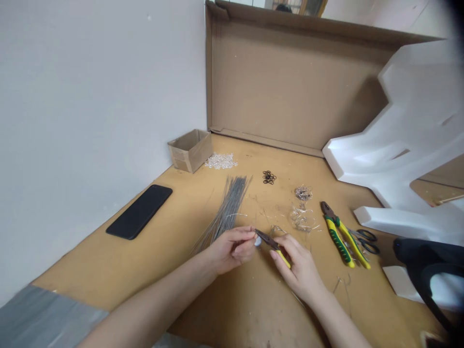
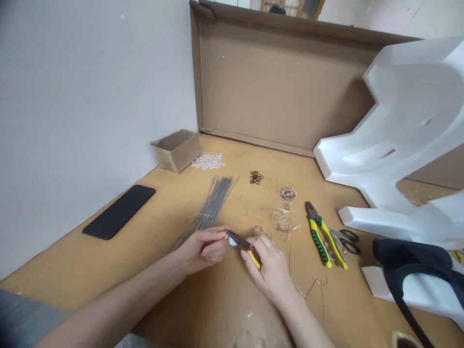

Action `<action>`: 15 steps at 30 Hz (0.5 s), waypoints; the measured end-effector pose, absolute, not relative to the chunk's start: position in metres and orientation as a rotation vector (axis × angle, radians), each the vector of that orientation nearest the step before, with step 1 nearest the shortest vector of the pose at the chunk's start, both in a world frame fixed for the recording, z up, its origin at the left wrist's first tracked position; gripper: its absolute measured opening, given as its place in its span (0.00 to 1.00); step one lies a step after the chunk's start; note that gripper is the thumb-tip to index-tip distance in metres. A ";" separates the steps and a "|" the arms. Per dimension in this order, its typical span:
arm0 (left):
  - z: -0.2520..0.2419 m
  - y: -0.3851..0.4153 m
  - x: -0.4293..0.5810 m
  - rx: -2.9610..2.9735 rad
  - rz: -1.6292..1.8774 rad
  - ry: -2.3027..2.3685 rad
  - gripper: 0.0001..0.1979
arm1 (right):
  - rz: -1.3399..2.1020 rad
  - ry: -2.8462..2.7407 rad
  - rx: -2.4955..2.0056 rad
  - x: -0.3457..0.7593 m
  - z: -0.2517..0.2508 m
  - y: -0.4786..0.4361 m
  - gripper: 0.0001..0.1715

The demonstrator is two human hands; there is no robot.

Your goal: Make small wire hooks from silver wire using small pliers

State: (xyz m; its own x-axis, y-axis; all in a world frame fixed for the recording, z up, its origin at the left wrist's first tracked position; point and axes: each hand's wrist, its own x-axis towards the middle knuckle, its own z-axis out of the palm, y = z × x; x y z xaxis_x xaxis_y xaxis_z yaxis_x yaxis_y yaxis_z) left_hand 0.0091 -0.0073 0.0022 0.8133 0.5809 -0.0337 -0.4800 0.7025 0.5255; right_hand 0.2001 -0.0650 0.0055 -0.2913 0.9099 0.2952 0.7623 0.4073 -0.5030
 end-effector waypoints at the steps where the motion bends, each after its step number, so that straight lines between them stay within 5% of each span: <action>1: 0.003 -0.007 0.009 0.522 0.597 0.201 0.08 | 0.362 -2.129 -1.419 0.200 0.005 -0.065 0.08; 15: 0.002 -0.008 0.009 0.530 0.603 0.226 0.06 | 0.318 -2.127 -1.387 0.199 0.005 -0.065 0.08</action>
State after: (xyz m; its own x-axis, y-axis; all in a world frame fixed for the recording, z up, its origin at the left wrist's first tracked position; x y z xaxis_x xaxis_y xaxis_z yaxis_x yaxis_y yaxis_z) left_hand 0.0092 -0.0081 0.0021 0.8045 0.5919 -0.0497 -0.4790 0.6960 0.5349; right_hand 0.1993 -0.0647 0.0053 -0.2961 0.8950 0.3338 0.7584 0.4327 -0.4874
